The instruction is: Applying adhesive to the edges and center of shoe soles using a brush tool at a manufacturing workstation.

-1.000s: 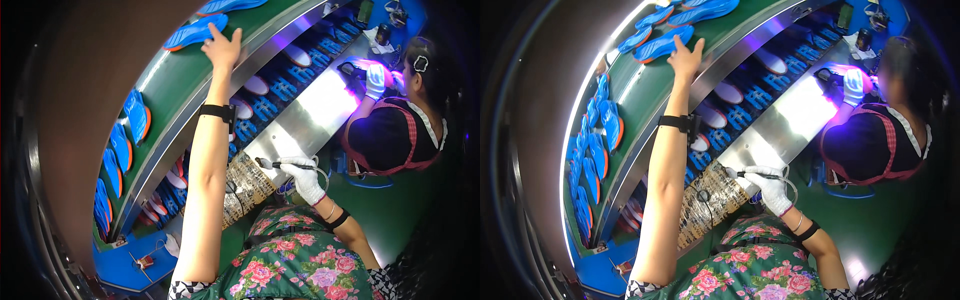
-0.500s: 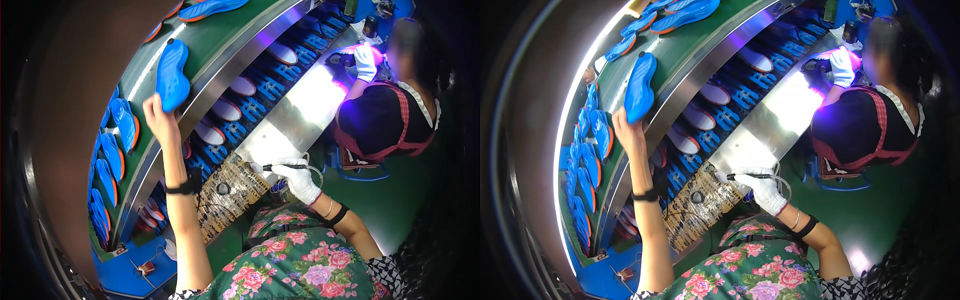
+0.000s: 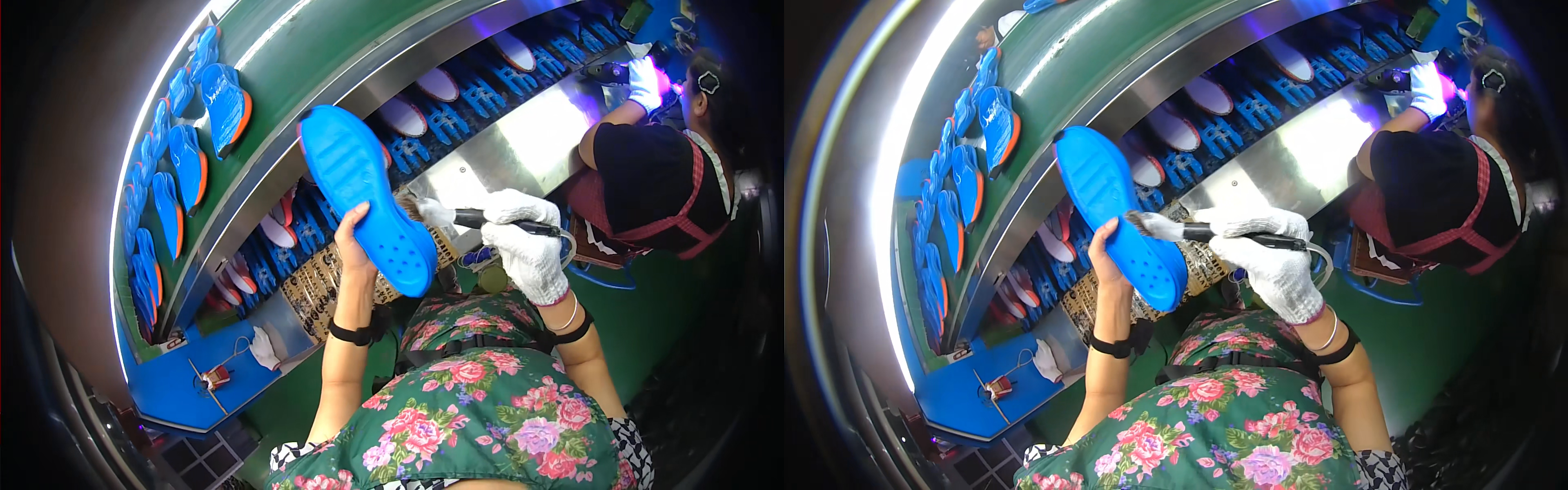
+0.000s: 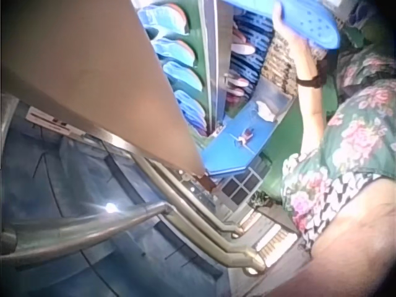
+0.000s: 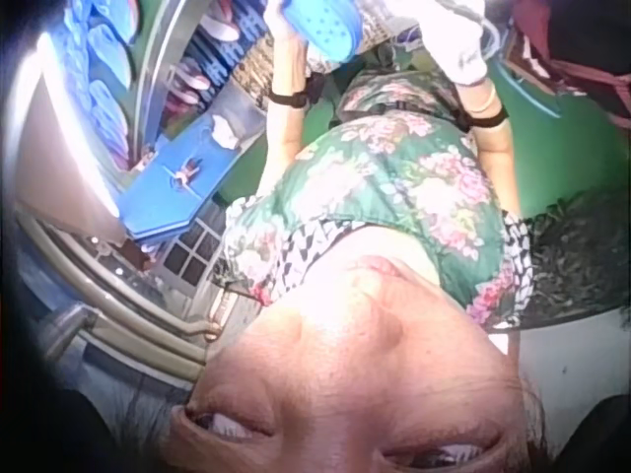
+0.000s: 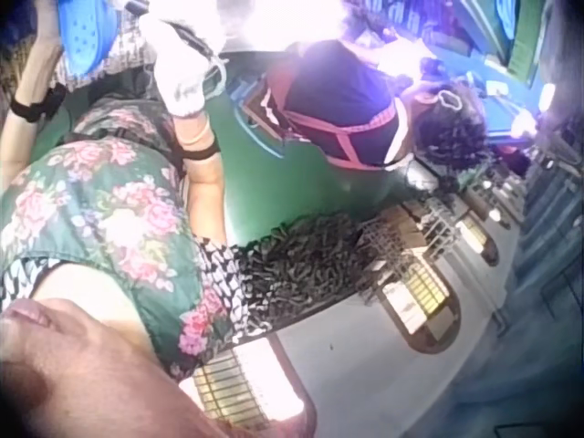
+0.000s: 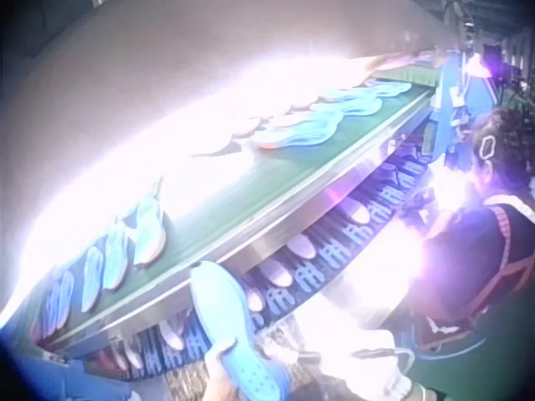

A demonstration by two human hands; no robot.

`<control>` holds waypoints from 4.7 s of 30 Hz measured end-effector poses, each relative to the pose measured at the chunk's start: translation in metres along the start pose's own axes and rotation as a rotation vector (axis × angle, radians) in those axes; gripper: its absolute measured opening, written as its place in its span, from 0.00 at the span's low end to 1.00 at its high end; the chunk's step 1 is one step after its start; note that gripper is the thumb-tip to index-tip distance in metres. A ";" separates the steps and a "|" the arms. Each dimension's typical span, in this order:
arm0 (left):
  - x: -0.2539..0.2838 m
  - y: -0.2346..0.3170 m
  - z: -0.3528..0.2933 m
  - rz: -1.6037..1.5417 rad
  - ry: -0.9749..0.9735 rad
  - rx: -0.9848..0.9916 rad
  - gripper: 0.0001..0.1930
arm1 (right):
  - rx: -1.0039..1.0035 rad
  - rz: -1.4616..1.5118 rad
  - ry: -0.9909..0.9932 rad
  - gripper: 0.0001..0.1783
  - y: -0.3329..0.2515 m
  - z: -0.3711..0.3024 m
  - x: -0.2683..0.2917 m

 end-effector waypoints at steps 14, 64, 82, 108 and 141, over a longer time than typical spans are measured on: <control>-0.050 -0.027 -0.049 -0.246 -0.096 -0.008 0.48 | 0.490 -0.395 -0.132 0.09 -0.054 0.001 -0.048; -0.050 -0.040 -0.026 0.035 -0.032 -0.087 0.58 | 0.490 -0.103 -0.224 0.11 -0.019 0.003 -0.048; -0.015 -0.049 -0.004 -0.178 -0.195 0.055 0.62 | 0.529 -0.210 -0.222 0.13 -0.005 -0.022 -0.050; -0.061 -0.042 0.021 -0.519 -0.673 0.047 0.64 | 0.118 0.083 -0.136 0.08 0.017 -0.020 -0.021; -0.074 -0.030 0.045 -0.646 -0.580 0.177 0.65 | 0.023 0.046 -0.152 0.08 0.027 -0.028 -0.010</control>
Point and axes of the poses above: each hand's wrist, its own z-axis towards the middle knuckle, its own x-axis out of the back of the hand, y = z × x, the point moved 5 cm from there along z, towards the middle knuckle, and after that the axes turned 8 degrees about -x, right-handed, at the moved point
